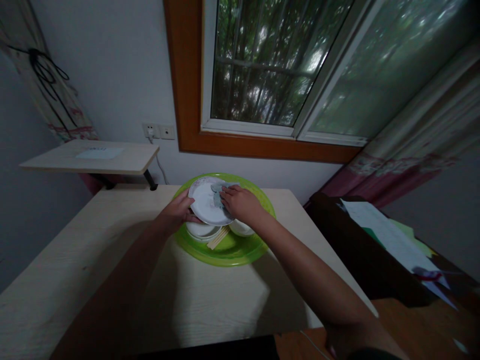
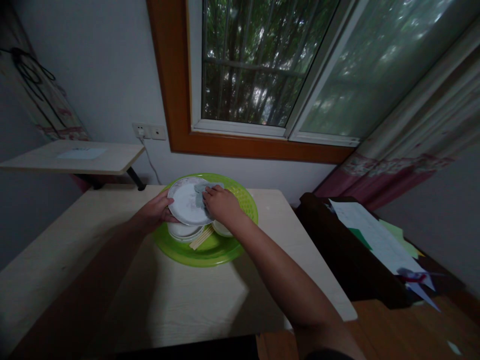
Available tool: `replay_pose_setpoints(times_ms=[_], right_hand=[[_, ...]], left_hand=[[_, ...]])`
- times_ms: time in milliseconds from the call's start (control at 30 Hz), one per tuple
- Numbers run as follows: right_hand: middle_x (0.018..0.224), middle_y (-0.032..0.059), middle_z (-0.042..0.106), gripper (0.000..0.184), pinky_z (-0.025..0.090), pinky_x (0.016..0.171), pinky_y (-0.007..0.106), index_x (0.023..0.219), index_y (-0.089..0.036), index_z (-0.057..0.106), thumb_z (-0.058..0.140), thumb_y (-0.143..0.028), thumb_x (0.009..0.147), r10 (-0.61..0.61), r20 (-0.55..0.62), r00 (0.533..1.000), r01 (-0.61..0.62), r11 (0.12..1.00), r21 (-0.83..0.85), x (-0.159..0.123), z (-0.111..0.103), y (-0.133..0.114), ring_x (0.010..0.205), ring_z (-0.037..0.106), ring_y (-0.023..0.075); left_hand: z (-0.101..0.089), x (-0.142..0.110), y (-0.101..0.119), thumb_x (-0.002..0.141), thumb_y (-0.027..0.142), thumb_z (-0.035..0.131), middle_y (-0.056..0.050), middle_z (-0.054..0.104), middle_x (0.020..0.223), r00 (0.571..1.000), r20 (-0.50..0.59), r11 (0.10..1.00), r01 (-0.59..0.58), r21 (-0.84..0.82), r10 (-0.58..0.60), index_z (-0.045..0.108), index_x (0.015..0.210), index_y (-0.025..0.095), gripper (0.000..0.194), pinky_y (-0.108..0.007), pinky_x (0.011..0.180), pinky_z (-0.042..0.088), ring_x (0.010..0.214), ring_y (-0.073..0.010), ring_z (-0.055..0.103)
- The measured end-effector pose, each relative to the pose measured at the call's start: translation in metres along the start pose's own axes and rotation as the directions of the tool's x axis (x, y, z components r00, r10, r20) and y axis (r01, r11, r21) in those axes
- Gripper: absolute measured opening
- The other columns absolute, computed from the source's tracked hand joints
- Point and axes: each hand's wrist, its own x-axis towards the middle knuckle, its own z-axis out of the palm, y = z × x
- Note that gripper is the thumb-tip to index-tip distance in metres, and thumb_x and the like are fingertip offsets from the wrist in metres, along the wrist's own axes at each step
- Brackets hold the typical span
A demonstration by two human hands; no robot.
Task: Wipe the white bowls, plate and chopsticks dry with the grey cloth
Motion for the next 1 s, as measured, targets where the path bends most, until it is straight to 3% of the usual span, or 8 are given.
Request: replay_pose_setpoints(times_ms=[167, 267, 433, 567, 700, 800, 867, 1000], right_hand=[[0.102, 0.0132, 0.074, 0.03, 0.045, 0.096, 0.038, 0.099, -0.014, 0.074, 0.052, -0.035, 0.101, 0.002, 0.092, 0.996, -0.005, 0.999, 0.041, -0.022, -0.011, -0.004, 0.102, 0.063, 0.0263], [0.096, 0.0098, 0.075, 0.025, 0.045, 0.094, 0.034, 0.096, -0.016, 0.075, 0.057, -0.031, 0.099, -0.074, 0.127, 0.989, 0.046, 0.976, 0.214, -0.03, -0.018, -0.006, 0.093, 0.065, 0.0223], [0.101, 0.0031, 0.076, 0.019, 0.047, 0.086, 0.028, 0.107, -0.021, 0.075, 0.064, -0.022, 0.092, -0.108, 0.142, 0.984, -0.005, 0.777, 0.63, -0.04, -0.022, 0.002, 0.091, 0.067, 0.0168], [0.096, 0.002, 0.075, 0.02, 0.049, 0.08, 0.028, 0.101, -0.02, 0.074, 0.065, -0.03, 0.087, 0.177, 0.086, 0.98, -0.177, 0.598, 0.781, -0.049, -0.007, 0.024, 0.085, 0.067, 0.017], [0.089, 0.0041, 0.071, 0.029, 0.051, 0.075, 0.029, 0.095, -0.016, 0.068, 0.064, -0.042, 0.082, 0.553, 0.012, 0.833, -0.242, 0.344, 0.908, -0.047, 0.014, 0.051, 0.079, 0.065, 0.0175], [0.093, 0.0056, 0.07, 0.038, 0.054, 0.072, 0.028, 0.099, -0.016, 0.063, 0.064, -0.049, 0.079, 0.637, 0.093, 0.765, -0.23, 0.136, 0.964, -0.04, 0.024, 0.056, 0.08, 0.066, 0.0176], [0.101, 0.0083, 0.071, 0.042, 0.056, 0.075, 0.03, 0.105, -0.017, 0.062, 0.061, -0.053, 0.083, 0.598, 0.143, 0.789, -0.249, 0.097, 0.964, -0.035, 0.025, 0.049, 0.086, 0.067, 0.0188], [0.117, 0.0123, 0.071, 0.047, 0.058, 0.083, 0.034, 0.119, -0.017, 0.063, 0.055, -0.053, 0.091, 0.438, 0.16, 0.885, -0.268, 0.196, 0.943, -0.03, 0.023, 0.028, 0.1, 0.069, 0.022]], left_hand=[[0.003, -0.004, 0.003, 0.085, 0.025, 0.061, -0.015, 0.065, 0.128, 0.999, -0.023, 0.999, -0.045, 0.008, 0.045, 0.04, 0.15, 0.023, 0.069, -0.036, 0.061, 0.064, 0.083, -0.0252, 0.073], [0.006, -0.006, 0.005, 0.085, 0.022, 0.058, -0.015, 0.066, 0.124, 0.998, -0.032, 0.999, -0.048, 0.021, 0.049, 0.035, 0.152, 0.021, 0.071, -0.035, 0.06, 0.064, 0.076, -0.0216, 0.072], [0.011, -0.006, 0.007, 0.08, 0.017, 0.057, -0.015, 0.064, 0.123, 0.996, -0.064, 0.997, -0.057, 0.052, 0.061, 0.032, 0.153, 0.022, 0.077, -0.033, 0.056, 0.064, 0.076, -0.0199, 0.071], [0.013, -0.005, 0.007, 0.07, 0.011, 0.061, -0.017, 0.058, 0.131, 0.989, -0.11, 0.994, -0.089, 0.059, 0.095, 0.028, 0.151, 0.023, 0.088, -0.039, 0.059, 0.065, 0.085, -0.0247, 0.071], [0.014, -0.004, 0.008, 0.059, 0.006, 0.065, -0.015, 0.052, 0.14, 0.981, -0.14, 0.991, -0.131, 0.031, 0.134, 0.032, 0.147, 0.027, 0.096, -0.043, 0.067, 0.065, 0.106, -0.0329, 0.066], [0.016, -0.003, 0.008, 0.057, 0.006, 0.068, -0.014, 0.05, 0.142, 0.982, -0.13, 0.99, -0.138, 0.028, 0.14, 0.035, 0.145, 0.028, 0.097, -0.043, 0.07, 0.065, 0.115, -0.0361, 0.06], [0.018, -0.001, 0.007, 0.057, 0.007, 0.069, -0.014, 0.05, 0.141, 0.983, -0.105, 0.988, -0.147, 0.047, 0.151, 0.036, 0.144, 0.028, 0.095, -0.043, 0.07, 0.064, 0.115, -0.0362, 0.06], [0.023, 0.004, 0.0, 0.06, 0.01, 0.072, -0.014, 0.051, 0.14, 0.984, -0.065, 0.984, -0.161, 0.073, 0.166, 0.035, 0.145, 0.03, 0.095, -0.04, 0.068, 0.064, 0.115, -0.0357, 0.06]])
